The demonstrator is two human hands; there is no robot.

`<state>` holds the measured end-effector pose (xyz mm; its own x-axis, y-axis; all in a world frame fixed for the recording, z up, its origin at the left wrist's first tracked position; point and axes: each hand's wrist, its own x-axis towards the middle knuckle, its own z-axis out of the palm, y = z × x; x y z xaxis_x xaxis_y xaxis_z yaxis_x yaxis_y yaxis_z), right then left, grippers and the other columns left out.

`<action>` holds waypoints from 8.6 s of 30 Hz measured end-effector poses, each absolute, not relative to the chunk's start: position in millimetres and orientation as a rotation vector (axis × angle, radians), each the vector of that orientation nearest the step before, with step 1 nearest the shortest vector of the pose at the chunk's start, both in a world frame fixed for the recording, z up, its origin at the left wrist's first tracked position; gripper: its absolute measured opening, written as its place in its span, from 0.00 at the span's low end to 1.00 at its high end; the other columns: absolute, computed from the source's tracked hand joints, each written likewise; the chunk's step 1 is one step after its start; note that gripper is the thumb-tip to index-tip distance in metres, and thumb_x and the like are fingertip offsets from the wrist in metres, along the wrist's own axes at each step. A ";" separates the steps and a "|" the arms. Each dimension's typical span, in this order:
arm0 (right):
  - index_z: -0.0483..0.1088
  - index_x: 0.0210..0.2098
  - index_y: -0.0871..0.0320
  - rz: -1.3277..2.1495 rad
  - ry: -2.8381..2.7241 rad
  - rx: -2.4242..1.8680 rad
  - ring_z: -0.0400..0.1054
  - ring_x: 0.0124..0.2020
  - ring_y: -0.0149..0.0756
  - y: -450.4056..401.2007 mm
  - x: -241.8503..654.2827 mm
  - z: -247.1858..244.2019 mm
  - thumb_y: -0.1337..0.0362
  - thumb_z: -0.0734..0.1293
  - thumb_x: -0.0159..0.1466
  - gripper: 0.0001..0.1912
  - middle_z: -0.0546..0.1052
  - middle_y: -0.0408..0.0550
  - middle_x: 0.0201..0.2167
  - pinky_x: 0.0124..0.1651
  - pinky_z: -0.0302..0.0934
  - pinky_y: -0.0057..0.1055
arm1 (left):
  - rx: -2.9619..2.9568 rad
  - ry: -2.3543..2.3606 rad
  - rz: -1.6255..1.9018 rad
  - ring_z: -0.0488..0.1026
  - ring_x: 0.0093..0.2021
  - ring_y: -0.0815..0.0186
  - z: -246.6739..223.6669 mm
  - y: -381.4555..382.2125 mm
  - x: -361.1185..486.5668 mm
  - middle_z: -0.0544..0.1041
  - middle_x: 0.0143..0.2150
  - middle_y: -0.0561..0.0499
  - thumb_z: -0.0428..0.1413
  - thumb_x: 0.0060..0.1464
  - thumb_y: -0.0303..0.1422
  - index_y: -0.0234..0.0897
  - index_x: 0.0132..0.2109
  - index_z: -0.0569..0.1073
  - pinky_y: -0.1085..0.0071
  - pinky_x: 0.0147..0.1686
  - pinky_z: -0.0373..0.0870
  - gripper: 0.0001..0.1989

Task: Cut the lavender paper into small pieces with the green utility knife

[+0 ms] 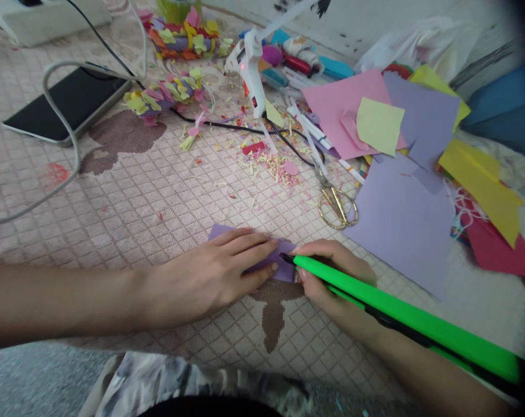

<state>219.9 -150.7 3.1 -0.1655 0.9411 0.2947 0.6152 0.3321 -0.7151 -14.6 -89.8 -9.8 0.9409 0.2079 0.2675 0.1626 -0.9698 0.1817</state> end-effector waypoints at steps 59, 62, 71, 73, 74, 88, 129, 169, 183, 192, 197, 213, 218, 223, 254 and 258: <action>0.73 0.39 0.54 0.723 -1.733 -1.440 0.73 0.27 0.28 -152.1 218.1 0.2 0.68 0.67 0.64 0.05 0.79 0.39 0.30 0.31 0.68 0.26 | 3.011 0.254 0.465 0.73 0.61 0.52 -5.5 -88.1 -14.6 0.75 0.61 0.35 0.42 0.73 0.27 0.30 0.55 0.76 0.55 0.59 0.70 0.18; 0.73 0.40 0.54 0.770 -1.684 -1.410 0.74 0.26 0.29 -152.7 220.3 -0.2 0.68 0.67 0.64 0.05 0.78 0.39 0.28 0.30 0.69 0.26 | 3.016 0.232 0.416 0.72 0.62 0.51 -3.8 -86.8 -16.0 0.72 0.64 0.33 0.46 0.71 0.27 0.30 0.58 0.75 0.54 0.59 0.69 0.16; 0.73 0.38 0.53 0.714 -1.683 -1.468 0.74 0.25 0.32 -154.8 217.7 1.4 0.68 0.67 0.63 0.05 0.78 0.40 0.26 0.29 0.69 0.30 | 3.011 0.287 0.413 0.71 0.62 0.52 -10.0 -91.1 -16.0 0.72 0.64 0.35 0.51 0.71 0.36 0.32 0.61 0.72 0.54 0.60 0.67 0.18; 0.73 0.39 0.53 0.718 -1.691 -1.462 0.74 0.26 0.32 -154.8 217.6 1.7 0.68 0.67 0.63 0.05 0.78 0.40 0.27 0.30 0.69 0.30 | 3.012 0.288 0.427 0.71 0.62 0.52 -12.2 -91.6 -15.5 0.71 0.65 0.35 0.52 0.71 0.37 0.32 0.61 0.72 0.53 0.60 0.66 0.18; 0.73 0.39 0.53 0.717 -1.695 -1.460 0.74 0.26 0.31 -154.7 217.8 1.6 0.68 0.67 0.63 0.05 0.78 0.40 0.27 0.30 0.69 0.30 | 3.013 0.289 0.440 0.71 0.62 0.51 -13.0 -91.7 -15.3 0.71 0.64 0.35 0.52 0.71 0.38 0.32 0.61 0.72 0.53 0.60 0.66 0.18; 0.73 0.42 0.53 0.709 -1.750 -1.464 0.74 0.26 0.31 -156.2 218.4 -1.4 0.68 0.67 0.64 0.07 0.78 0.40 0.28 0.30 0.69 0.30 | 2.998 0.301 0.433 0.71 0.62 0.50 -12.2 -93.4 -13.8 0.71 0.65 0.35 0.51 0.72 0.39 0.31 0.60 0.73 0.52 0.60 0.66 0.19; 0.73 0.41 0.53 0.745 -1.718 -1.462 0.73 0.29 0.32 -155.3 221.1 -3.3 0.67 0.67 0.65 0.05 0.78 0.41 0.30 0.31 0.69 0.30 | 2.929 0.378 0.363 0.66 0.65 0.45 -9.9 -101.7 -13.5 0.72 0.61 0.35 0.60 0.61 0.50 0.32 0.63 0.70 0.43 0.66 0.59 0.32; 0.73 0.42 0.51 0.541 -1.697 -1.429 0.75 0.30 0.27 -151.3 227.6 3.4 0.69 0.68 0.63 0.09 0.80 0.37 0.33 0.33 0.70 0.22 | 2.912 -0.031 0.386 0.68 0.65 0.58 -9.8 -84.0 -13.9 0.71 0.67 0.44 0.42 0.74 0.30 0.35 0.60 0.74 0.56 0.66 0.63 0.19; 0.73 0.40 0.52 0.523 -1.848 -1.415 0.77 0.29 0.28 -148.6 222.7 3.9 0.71 0.66 0.62 0.09 0.81 0.40 0.31 0.33 0.73 0.23 | 2.907 0.193 0.443 0.64 0.68 0.56 -19.9 -106.9 -8.6 0.69 0.68 0.45 0.49 0.71 0.45 0.33 0.65 0.69 0.56 0.71 0.52 0.25; 0.73 0.40 0.52 0.506 -1.869 -1.417 0.78 0.30 0.29 -147.6 220.7 5.3 0.71 0.66 0.62 0.09 0.82 0.40 0.32 0.34 0.73 0.24 | 2.904 0.203 0.444 0.64 0.68 0.57 -19.1 -107.0 -9.0 0.69 0.68 0.45 0.51 0.70 0.46 0.34 0.65 0.68 0.57 0.71 0.51 0.26; 0.73 0.40 0.52 0.503 -1.881 -1.414 0.78 0.29 0.31 -147.8 221.3 5.1 0.71 0.66 0.63 0.09 0.82 0.41 0.32 0.33 0.73 0.25 | 2.894 0.204 0.441 0.65 0.67 0.56 -19.6 -107.5 -8.7 0.70 0.67 0.44 0.53 0.69 0.46 0.33 0.65 0.68 0.56 0.70 0.54 0.26; 0.72 0.41 0.51 0.557 -1.934 -1.391 0.78 0.30 0.36 -145.9 225.5 6.8 0.70 0.66 0.63 0.09 0.82 0.44 0.33 0.31 0.73 0.32 | 2.874 0.211 0.440 0.64 0.68 0.56 -21.4 -108.5 -9.0 0.71 0.67 0.45 0.51 0.71 0.44 0.34 0.66 0.68 0.55 0.71 0.53 0.25; 0.72 0.42 0.51 0.590 -1.966 -1.360 0.79 0.31 0.35 -144.7 226.9 6.0 0.71 0.66 0.64 0.10 0.81 0.44 0.32 0.31 0.73 0.30 | 2.866 0.207 0.426 0.64 0.67 0.56 -20.0 -108.2 -8.8 0.72 0.65 0.45 0.49 0.72 0.44 0.33 0.66 0.67 0.55 0.70 0.52 0.25; 0.72 0.41 0.51 0.592 -1.832 -1.379 0.77 0.28 0.34 -150.2 225.7 3.6 0.70 0.66 0.63 0.09 0.81 0.42 0.32 0.30 0.72 0.30 | 2.831 0.201 0.418 0.65 0.67 0.57 -16.0 -106.6 -8.4 0.71 0.67 0.45 0.46 0.73 0.44 0.32 0.67 0.66 0.56 0.70 0.50 0.26; 0.73 0.42 0.50 0.597 -1.909 -1.375 0.78 0.30 0.37 -146.9 224.1 4.8 0.71 0.66 0.63 0.10 0.82 0.43 0.33 0.32 0.73 0.33 | 2.818 0.200 0.394 0.65 0.67 0.56 -16.0 -106.7 -9.3 0.71 0.67 0.44 0.50 0.70 0.46 0.33 0.67 0.66 0.57 0.72 0.48 0.27; 0.73 0.40 0.51 0.616 -1.768 -1.424 0.77 0.27 0.33 -149.4 224.2 3.2 0.71 0.66 0.63 0.09 0.81 0.41 0.32 0.29 0.71 0.30 | 2.812 0.215 0.392 0.64 0.68 0.57 -13.0 -106.0 -10.0 0.68 0.69 0.43 0.49 0.71 0.40 0.29 0.68 0.64 0.59 0.72 0.48 0.25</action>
